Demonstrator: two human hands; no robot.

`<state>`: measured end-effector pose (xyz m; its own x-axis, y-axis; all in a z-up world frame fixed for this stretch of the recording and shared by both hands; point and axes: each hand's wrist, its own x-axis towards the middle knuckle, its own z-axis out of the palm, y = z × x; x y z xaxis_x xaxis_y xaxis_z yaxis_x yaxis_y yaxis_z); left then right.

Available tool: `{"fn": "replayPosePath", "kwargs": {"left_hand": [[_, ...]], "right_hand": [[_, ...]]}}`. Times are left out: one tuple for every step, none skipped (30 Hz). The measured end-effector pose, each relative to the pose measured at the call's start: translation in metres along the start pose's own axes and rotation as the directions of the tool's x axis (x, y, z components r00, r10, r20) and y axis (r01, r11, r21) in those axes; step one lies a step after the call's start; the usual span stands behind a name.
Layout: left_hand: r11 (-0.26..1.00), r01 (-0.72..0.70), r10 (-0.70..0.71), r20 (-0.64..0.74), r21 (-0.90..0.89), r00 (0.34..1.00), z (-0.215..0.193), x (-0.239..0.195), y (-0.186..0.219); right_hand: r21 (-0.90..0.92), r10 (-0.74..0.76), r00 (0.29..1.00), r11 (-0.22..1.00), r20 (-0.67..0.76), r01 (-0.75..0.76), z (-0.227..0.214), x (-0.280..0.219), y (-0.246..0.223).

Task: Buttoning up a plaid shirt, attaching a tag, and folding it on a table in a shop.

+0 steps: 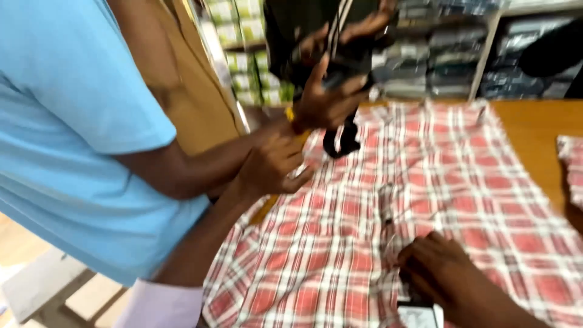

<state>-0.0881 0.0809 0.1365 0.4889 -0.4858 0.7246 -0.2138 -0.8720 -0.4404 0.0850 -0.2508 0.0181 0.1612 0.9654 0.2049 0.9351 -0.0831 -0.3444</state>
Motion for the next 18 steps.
{"fn": "replayPosePath", "kwargs": {"left_hand": [[0.999,0.053,-0.053,0.008,-0.005,0.999,0.001,-0.006,-0.005],[0.994,0.109,-0.109,0.022,-0.008,0.994,0.000,-0.014,-0.010],[0.996,0.088,-0.088,0.016,0.013,0.996,0.005,-0.015,-0.018],[0.993,0.116,-0.116,0.033,0.015,0.993,0.009,-0.016,-0.026],[0.989,0.144,-0.145,0.049,0.018,0.988,0.013,-0.017,-0.034],[0.990,0.134,-0.135,0.037,0.037,0.990,0.022,-0.013,-0.042],[0.985,0.162,-0.166,0.071,0.067,0.984,0.030,-0.009,-0.051],[0.977,0.193,-0.203,0.110,0.089,0.973,0.040,-0.009,-0.056],[0.977,0.189,-0.199,0.105,0.099,0.974,0.042,0.004,-0.063],[0.939,0.343,-0.344,0.102,0.024,0.933,0.045,0.014,-0.069],[0.872,0.487,-0.479,0.111,-0.052,0.871,0.049,0.024,-0.075],[0.869,0.492,-0.486,0.104,-0.049,0.868,0.050,0.039,-0.075],[0.781,0.582,-0.561,0.156,-0.227,0.813,0.051,0.054,-0.075],[0.657,0.646,-0.615,0.218,-0.388,0.757,0.050,0.070,-0.078],[0.659,0.645,-0.619,0.209,-0.386,0.757,0.036,0.089,-0.061],[0.592,0.572,-0.503,0.293,-0.568,0.813,0.021,0.108,-0.045],[0.482,0.492,-0.367,0.343,-0.725,0.865,0.007,0.126,-0.029],[0.484,0.493,-0.366,0.344,-0.723,0.865,-0.033,0.150,0.010]], "right_hand": [[-0.028,-0.007,1.000,1.000,-0.014,0.007,-0.002,0.002,-0.006],[-0.051,-0.017,1.000,0.999,-0.024,0.016,0.000,0.001,-0.016],[-0.074,-0.027,0.999,0.997,-0.034,0.025,0.032,0.009,0.014],[-0.104,-0.041,0.998,0.994,-0.041,0.036,0.063,0.009,0.044],[-0.135,-0.054,0.997,0.990,-0.047,0.047,0.096,0.003,0.074],[-0.163,-0.063,0.997,0.985,-0.047,0.054,0.102,0.015,0.102],[-0.192,-0.071,0.996,0.979,-0.047,0.061,0.108,0.031,0.126],[-0.214,-0.072,0.997,0.975,-0.040,0.062,0.119,0.045,0.142],[-0.219,-0.080,0.996,0.973,-0.047,0.068,0.110,0.046,0.131],[-0.220,0.014,1.000,0.975,-0.014,-0.017,0.103,0.044,0.121],[-0.224,0.108,0.994,0.969,0.019,-0.101,0.095,0.043,0.111],[-0.231,0.103,0.994,0.968,0.023,-0.095,0.097,0.043,0.114],[-0.243,0.140,0.989,0.962,0.051,-0.124,0.098,0.044,0.117],[-0.256,0.175,0.982,0.955,0.073,-0.151,0.099,0.047,0.120],[-0.264,0.168,0.983,0.954,0.072,-0.144,0.106,0.053,0.134],[-0.292,0.160,0.985,0.947,0.072,-0.133,0.116,0.059,0.148],[-0.320,0.152,0.986,0.940,0.072,-0.121,0.126,0.065,0.161],[-0.319,0.150,0.986,0.940,0.071,-0.121,0.126,0.066,0.164]]}}
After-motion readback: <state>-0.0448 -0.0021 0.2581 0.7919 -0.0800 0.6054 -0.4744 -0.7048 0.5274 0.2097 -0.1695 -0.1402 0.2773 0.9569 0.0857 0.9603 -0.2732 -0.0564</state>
